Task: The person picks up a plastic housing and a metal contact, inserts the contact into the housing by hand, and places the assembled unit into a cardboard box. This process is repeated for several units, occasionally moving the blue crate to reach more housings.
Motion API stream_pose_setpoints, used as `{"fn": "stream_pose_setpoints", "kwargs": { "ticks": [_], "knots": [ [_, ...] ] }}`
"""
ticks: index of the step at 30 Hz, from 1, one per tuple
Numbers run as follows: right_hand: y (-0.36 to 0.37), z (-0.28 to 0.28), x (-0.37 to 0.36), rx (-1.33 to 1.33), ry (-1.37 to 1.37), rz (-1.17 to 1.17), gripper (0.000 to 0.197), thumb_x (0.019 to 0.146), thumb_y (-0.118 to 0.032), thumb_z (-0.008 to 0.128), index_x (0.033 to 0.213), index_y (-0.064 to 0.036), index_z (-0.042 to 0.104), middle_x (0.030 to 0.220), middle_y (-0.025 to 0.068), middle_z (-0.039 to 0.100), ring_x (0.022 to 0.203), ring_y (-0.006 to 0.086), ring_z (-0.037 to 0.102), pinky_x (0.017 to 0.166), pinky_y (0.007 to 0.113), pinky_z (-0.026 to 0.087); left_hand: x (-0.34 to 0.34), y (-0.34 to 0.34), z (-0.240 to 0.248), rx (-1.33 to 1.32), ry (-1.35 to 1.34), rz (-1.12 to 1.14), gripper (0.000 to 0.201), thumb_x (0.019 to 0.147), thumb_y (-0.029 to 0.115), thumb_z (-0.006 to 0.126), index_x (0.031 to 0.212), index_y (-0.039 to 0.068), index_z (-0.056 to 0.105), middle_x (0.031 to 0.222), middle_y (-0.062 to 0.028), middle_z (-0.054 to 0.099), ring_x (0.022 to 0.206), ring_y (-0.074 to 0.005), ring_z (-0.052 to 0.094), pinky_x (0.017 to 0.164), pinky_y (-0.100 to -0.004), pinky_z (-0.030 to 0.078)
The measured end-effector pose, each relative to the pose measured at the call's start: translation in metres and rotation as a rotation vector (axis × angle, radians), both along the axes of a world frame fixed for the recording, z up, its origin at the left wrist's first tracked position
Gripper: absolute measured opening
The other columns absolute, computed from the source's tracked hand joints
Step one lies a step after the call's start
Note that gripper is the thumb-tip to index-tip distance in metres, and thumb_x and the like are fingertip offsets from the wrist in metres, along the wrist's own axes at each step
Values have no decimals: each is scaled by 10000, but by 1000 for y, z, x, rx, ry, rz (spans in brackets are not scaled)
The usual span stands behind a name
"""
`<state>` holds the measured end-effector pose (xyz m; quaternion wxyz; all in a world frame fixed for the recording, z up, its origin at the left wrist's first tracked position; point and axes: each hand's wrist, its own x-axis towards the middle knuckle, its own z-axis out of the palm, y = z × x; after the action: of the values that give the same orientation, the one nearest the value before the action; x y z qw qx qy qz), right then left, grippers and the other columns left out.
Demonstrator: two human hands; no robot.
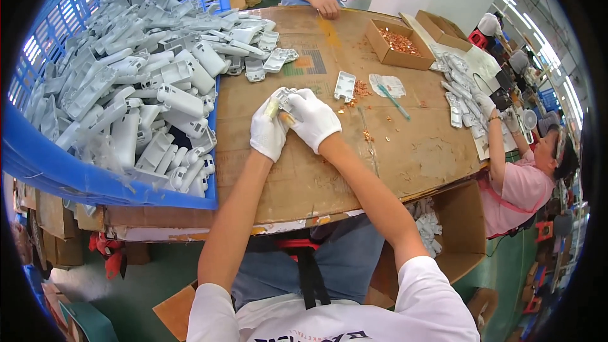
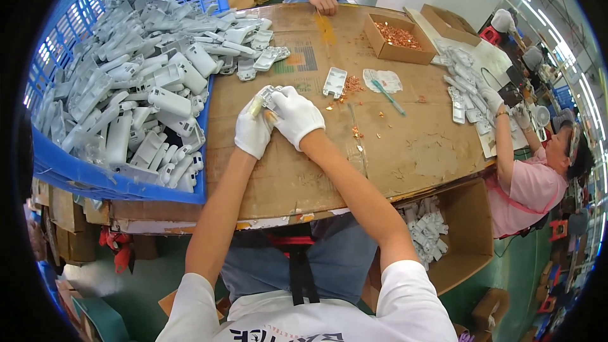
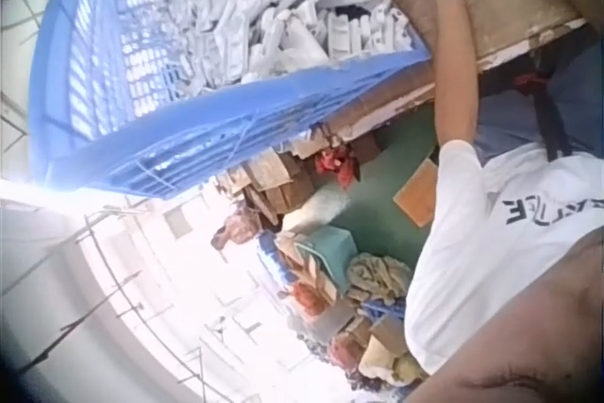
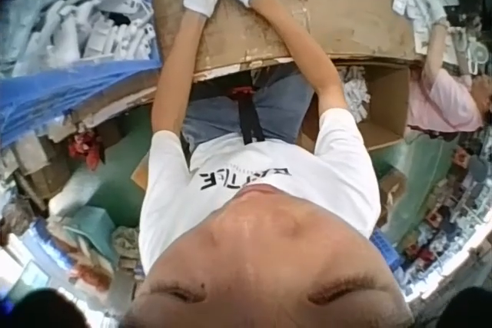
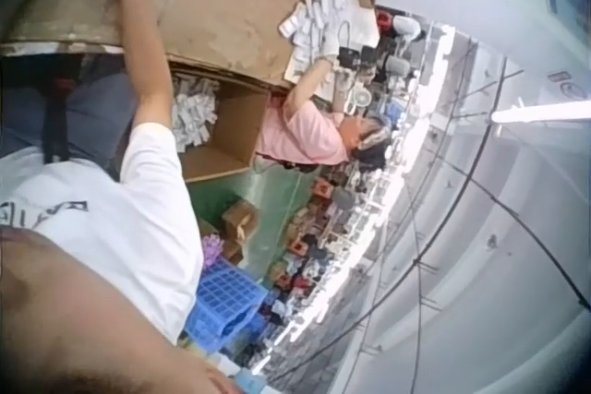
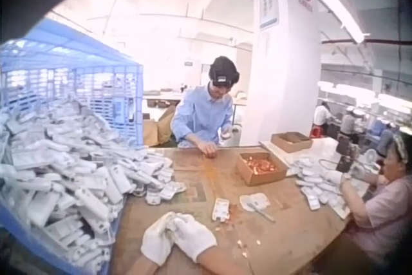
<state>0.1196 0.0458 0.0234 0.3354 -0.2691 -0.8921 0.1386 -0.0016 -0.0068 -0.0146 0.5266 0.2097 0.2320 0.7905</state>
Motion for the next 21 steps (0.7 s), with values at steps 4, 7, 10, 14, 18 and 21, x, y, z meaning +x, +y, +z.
{"fn": "stream_pose_setpoints", "kwargs": {
  "ticks": [4,7,10,14,18,21],
  "knots": [
    [1,-1,-2,-5,-47,-14,255,835,-242,710,1024,-117,592,1071,96,604,830,334,648,696,436,529,-1,-6,4,-26,22,3,350,1025,168,448,1299,-33,530,1243,-127,610,1137,-222,590,963,-356,495],
    [2,2,0,-44,-39,-35,273,835,-251,714,1038,-118,590,1045,101,605,831,337,647,692,436,526,-1,-4,5,-24,43,-15,359,1027,175,449,1312,-29,523,1248,-122,607,1134,-219,590,966,-353,493],
    [8,8,7,-98,12,-49,294,837,-245,716,1065,-113,586,1031,101,606,868,322,643,751,411,524,2,3,8,35,96,-59,388,1031,195,446,1355,-14,493,1287,-125,582,1168,-221,573,983,-366,485],
    [30,22,23,-347,135,-28,322,842,-138,698,1136,-71,586,1061,124,631,982,243,628,875,343,499,2,-5,7,79,82,-136,558,1024,283,470,1487,16,311,1482,-158,401,1329,-299,456,1068,-440,422],
    [134,38,127,-208,41,-388,370,848,-282,663,1169,-102,629,1152,164,660,1069,324,633,912,401,513,-5,-3,-3,74,35,-103,562,1018,288,464,1471,-9,312,1497,-217,373,1352,-355,420,1106,-478,376],
    [198,37,240,-35,-360,-903,375,852,-241,585,1198,-98,608,1192,212,624,1086,393,616,927,468,511,9,12,-3,47,82,-148,468,1013,265,482,1380,-22,432,1332,-193,531,1203,-306,544,1029,-452,447]
  ]
}}
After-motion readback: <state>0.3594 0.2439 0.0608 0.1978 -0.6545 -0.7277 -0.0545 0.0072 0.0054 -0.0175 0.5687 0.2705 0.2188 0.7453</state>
